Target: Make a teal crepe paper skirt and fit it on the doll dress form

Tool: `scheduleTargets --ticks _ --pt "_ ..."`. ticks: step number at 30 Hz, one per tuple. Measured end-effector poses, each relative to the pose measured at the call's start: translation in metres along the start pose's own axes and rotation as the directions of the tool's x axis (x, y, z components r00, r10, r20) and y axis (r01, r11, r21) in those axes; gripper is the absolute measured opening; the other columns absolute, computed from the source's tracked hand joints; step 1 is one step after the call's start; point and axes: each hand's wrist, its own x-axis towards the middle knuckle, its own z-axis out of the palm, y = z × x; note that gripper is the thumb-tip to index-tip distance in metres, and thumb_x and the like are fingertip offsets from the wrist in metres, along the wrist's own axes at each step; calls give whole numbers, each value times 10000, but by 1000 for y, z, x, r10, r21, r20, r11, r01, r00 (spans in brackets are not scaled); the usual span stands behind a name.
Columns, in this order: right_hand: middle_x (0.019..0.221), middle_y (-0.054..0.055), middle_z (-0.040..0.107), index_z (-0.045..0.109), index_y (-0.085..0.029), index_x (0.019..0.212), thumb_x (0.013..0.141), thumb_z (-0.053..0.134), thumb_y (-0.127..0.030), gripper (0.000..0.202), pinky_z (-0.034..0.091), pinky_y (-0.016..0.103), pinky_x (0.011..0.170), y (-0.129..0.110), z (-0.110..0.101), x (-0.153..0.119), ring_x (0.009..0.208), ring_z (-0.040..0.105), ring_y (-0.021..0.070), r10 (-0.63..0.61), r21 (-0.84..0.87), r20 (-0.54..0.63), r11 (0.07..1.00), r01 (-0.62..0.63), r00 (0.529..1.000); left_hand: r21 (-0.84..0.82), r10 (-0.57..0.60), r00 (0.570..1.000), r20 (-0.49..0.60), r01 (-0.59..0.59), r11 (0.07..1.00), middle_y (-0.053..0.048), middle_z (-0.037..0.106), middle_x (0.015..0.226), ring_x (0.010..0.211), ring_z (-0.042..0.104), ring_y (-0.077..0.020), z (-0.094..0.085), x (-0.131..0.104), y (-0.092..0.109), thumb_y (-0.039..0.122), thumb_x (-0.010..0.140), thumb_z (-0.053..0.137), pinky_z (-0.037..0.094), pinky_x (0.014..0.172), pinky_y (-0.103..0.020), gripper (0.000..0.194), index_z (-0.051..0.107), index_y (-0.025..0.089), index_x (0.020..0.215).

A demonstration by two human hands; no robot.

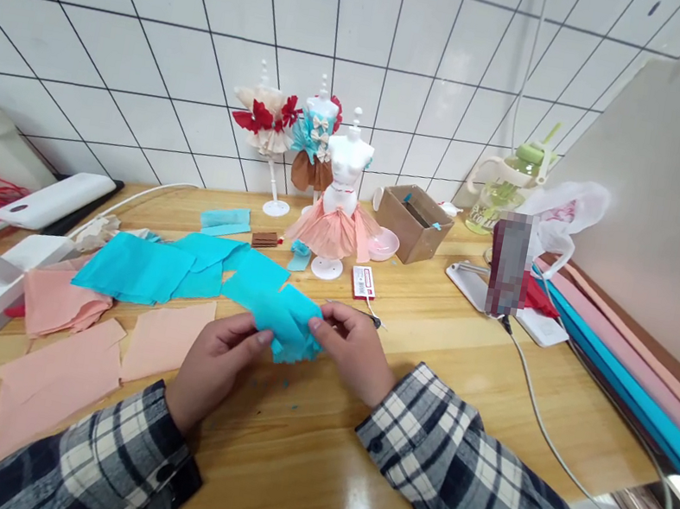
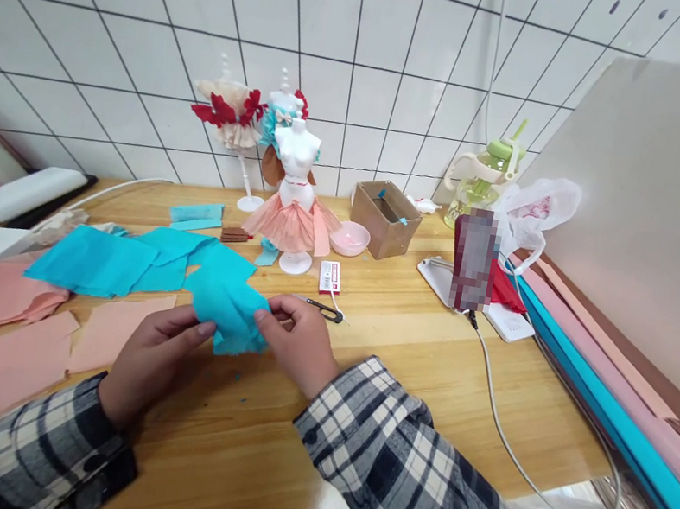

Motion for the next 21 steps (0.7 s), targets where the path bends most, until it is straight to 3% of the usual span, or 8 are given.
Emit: scheduleTargets --ticks 2,5,8,12,18,21 --pt "656 -26 527 606 -169 773 752 642 -397 232 398 230 570 1 -8 5 602 465 104 25 108 -25 994 -22 999 -178 -41 996 -84 26 984 -22 740 877 822 639 -198 -1 3 -5 319 795 693 491 812 -284 140 757 226 878" --pt "639 -37 532 600 -167 752 724 667 -383 228 435 222 581 3 -19 12 600 490 96 65 270 -29 961 -55 997 -468 -148 976 -159 58 882 -4 703 751 700 616 -147 -2 8 -9 275 725 747 509 700 -237 105 723 193 787" --pt "632 -39 561 608 -169 757 674 691 -346 212 472 225 564 3 -27 16 581 522 98 110 388 -14 917 -96 994 -610 -213 958 -192 54 791 3 686 722 645 602 -120 -3 12 -8 229 677 770 522 656 -224 116 692 167 737" --pt "640 -45 585 631 -173 781 627 700 -241 182 476 213 546 0 -32 17 558 526 86 136 491 15 862 -126 991 -640 -218 956 -197 43 768 0 692 754 672 613 -116 -6 12 -8 217 675 770 531 660 -219 133 688 156 759" --pt "868 23 701 663 -169 927 668 733 -225 274 518 270 701 -5 -31 11 731 629 130 150 595 339 731 -335 929 -606 -203 962 -182 53 794 1 694 704 639 603 -118 -6 10 -11 237 662 787 496 604 -208 148 693 155 741" --pt "894 39 720 660 -162 944 678 767 -249 300 525 306 770 -5 -30 11 774 664 159 129 595 359 732 -333 924 -582 -187 971 -151 65 811 -30 724 769 725 641 -166 -5 11 -10 265 672 776 513 670 -257 175 711 157 793"
